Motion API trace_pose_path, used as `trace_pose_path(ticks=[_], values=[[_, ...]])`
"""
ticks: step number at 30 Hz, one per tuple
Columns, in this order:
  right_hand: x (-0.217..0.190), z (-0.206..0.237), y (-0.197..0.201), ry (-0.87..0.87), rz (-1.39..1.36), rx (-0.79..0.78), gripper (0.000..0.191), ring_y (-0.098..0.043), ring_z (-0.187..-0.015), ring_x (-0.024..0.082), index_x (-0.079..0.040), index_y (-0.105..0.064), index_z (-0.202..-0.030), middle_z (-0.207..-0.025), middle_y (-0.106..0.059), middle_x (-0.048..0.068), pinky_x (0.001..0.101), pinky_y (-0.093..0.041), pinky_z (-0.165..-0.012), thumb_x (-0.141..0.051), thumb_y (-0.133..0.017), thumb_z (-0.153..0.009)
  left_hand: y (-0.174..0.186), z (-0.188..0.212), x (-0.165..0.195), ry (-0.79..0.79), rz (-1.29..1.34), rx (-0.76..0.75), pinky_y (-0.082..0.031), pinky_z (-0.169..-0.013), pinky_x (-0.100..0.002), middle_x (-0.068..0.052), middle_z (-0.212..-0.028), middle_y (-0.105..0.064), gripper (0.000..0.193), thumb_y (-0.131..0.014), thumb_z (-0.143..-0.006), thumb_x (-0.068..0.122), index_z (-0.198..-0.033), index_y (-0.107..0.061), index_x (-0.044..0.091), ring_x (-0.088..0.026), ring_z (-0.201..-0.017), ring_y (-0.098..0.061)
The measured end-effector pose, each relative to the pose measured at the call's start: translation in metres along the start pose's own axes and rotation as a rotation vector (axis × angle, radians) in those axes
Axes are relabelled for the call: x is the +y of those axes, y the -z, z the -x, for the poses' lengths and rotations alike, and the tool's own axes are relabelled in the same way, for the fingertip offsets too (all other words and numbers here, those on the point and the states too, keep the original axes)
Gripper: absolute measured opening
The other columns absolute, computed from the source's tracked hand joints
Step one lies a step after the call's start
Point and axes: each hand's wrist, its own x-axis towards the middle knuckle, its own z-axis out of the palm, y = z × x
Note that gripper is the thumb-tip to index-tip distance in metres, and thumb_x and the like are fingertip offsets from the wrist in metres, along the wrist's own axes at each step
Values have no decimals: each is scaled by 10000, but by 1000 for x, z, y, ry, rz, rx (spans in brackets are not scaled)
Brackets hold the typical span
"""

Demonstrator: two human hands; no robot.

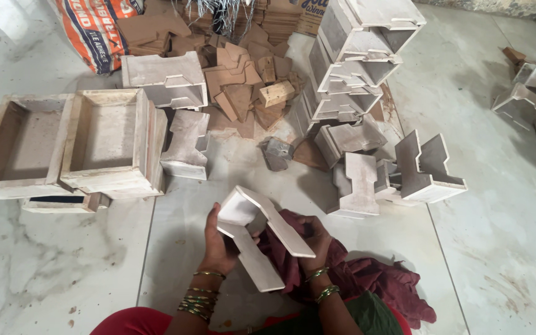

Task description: The person sits on the floor and wipes white wooden box-like components one at a time with a maroon cloth, turning each piece to clean its surfaces, then sets it aside near a stack of similar finished pieces.

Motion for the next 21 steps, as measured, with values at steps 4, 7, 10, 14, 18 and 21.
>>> trace_pose_path(ticks=[4,7,10,14,18,21], values=[[-16,-10,6,111,328,94,337,-736,-813,150,-26,-718,-955,-936,-759,68,315,-600,-719,-38,-866,-652,1,3,9,13,41,-101,-584,-739,-509,-188,-1155,-670,902,-528,-785,779,-1348,-597,76,-357,-876,-661],[-22,-6,2,30,294,97,305,-733,-798,158,-10,-681,-934,-991,-769,66,299,-597,-706,-6,-811,-657,0,4,9,14,16,-8,-596,-783,-543,-137,-1182,-671,847,-523,-759,738,-1351,-580,134,-362,-946,-667],[-25,6,-9,103,59,-122,204,-722,-859,168,-26,-725,-991,-934,-757,80,298,-585,-759,-12,-808,-805,-3,5,-1,-4,-31,15,-563,-776,-547,-107,-1177,-675,807,-502,-795,725,-1333,-599,132,-300,-971,-650],[-37,20,-17,-115,-155,-196,365,-713,-940,182,-5,-720,-1121,-1048,-753,97,331,-587,-831,-68,-833,-780,-7,5,-13,0,37,-87,-533,-921,-437,-87,-1220,-675,721,-505,-881,655,-1363,-601,127,-260,-1070,-647],[-58,20,-13,-381,-86,-349,434,-703,-1044,206,-42,-703,-1238,-1179,-752,113,355,-570,-916,-171,-787,-832,-11,3,-23,1,49,-135,-523,-966,-410,-80,-1236,-686,706,-485,-901,629,-1366,-595,110,-245,-1107,-651],[-71,20,-18,-160,-94,-480,429,-604,-1259,234,-49,-650,-1355,-1379,-653,139,369,-479,-1059,-158,-685,-941,-10,1,-26,-33,46,-158,-525,-985,-401,-84,-1243,-688,713,-476,-908,628,-1365,-588,92,-244,-1126,-657]])
